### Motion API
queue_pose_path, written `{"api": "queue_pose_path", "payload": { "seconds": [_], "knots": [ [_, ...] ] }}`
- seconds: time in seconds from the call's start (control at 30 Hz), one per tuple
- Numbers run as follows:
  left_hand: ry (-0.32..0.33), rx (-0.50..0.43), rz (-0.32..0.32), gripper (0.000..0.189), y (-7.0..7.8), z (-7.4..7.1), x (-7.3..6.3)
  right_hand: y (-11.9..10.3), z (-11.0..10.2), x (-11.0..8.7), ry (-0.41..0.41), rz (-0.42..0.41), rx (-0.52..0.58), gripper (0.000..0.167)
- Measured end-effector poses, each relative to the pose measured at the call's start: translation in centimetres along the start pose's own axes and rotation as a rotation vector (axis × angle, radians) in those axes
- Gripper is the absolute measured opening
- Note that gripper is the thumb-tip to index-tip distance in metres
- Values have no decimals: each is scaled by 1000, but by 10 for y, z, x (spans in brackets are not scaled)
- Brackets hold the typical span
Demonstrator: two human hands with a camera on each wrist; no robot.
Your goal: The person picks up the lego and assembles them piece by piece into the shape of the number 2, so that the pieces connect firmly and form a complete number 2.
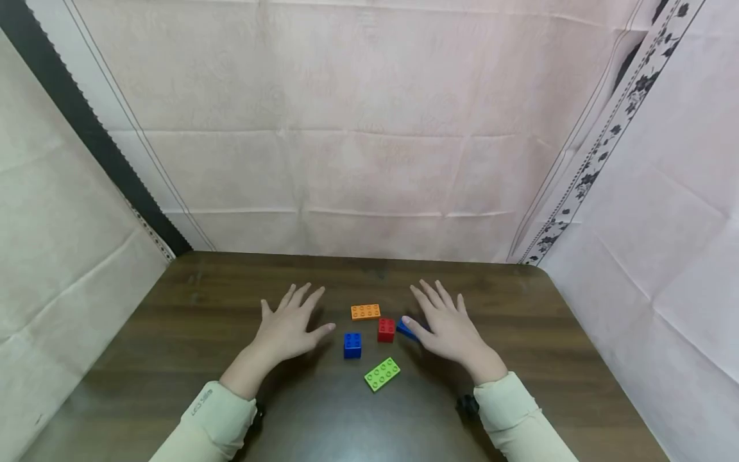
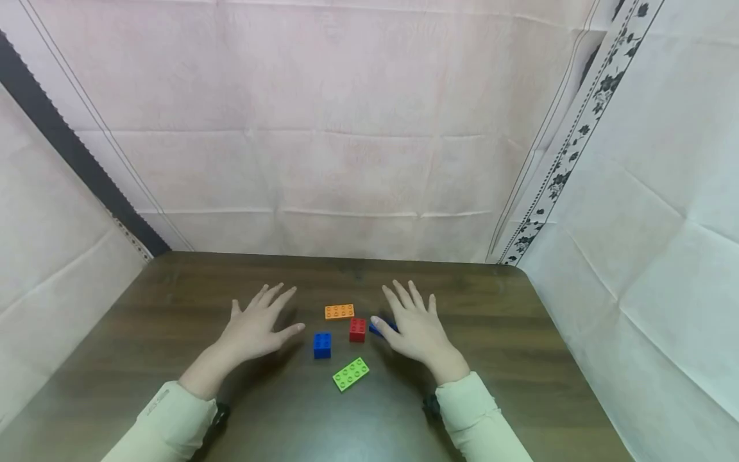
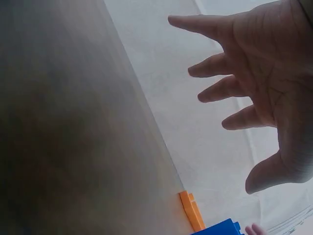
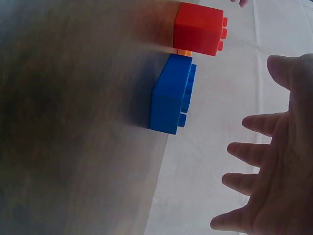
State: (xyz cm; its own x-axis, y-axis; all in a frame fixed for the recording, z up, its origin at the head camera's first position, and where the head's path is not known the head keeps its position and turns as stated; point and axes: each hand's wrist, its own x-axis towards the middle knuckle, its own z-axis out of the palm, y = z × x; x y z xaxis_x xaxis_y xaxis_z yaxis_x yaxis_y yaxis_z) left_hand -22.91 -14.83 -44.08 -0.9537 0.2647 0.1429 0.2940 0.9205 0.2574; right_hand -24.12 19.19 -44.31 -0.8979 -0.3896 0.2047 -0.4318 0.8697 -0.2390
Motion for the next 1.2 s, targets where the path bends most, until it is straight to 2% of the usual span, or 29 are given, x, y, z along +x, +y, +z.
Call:
{"api": "queue_pose_path", "payload": {
  "seconds": [0.17, 0.27, 0.37, 0.43, 0.5, 0.6, 0.7, 0.77, 0.97, 1.1, 1.2],
  "knots": [
    [25, -35, 7, 69, 13, -3, -7, -3, 1, 1, -6, -25, 19, 76],
    [24, -135, 59, 46, 29, -6, -15, -5, 0, 1, 4, -37, 29, 72],
    [-54, -272, 154, 29, 46, -6, -21, -8, -1, 2, 20, -52, 42, 68],
    [-125, -331, 211, 28, 54, -3, -24, -10, -2, 4, 26, -67, 55, 64],
    [-183, -317, 235, 34, 61, 2, -26, -13, -2, 6, 21, -85, 69, 60],
    [-240, -236, 222, 49, 67, 9, -29, -19, 0, 10, 16, -133, 88, 55],
    [-275, -167, 201, 59, 71, 16, -32, -27, 5, 12, 12, -197, 126, 51],
    [-270, -138, 208, 62, 73, 21, -32, -33, 7, 13, -6, -240, 166, 51],
    [-221, -74, 257, 46, 82, 32, -27, -54, 13, 20, -124, -351, 304, 50],
    [-229, -89, 268, 31, 84, 32, -25, -67, 20, 27, -198, -375, 364, 48],
    [-239, -114, 253, 33, 83, 32, -25, -72, 24, 30, -229, -360, 383, 45]
  ]
}}
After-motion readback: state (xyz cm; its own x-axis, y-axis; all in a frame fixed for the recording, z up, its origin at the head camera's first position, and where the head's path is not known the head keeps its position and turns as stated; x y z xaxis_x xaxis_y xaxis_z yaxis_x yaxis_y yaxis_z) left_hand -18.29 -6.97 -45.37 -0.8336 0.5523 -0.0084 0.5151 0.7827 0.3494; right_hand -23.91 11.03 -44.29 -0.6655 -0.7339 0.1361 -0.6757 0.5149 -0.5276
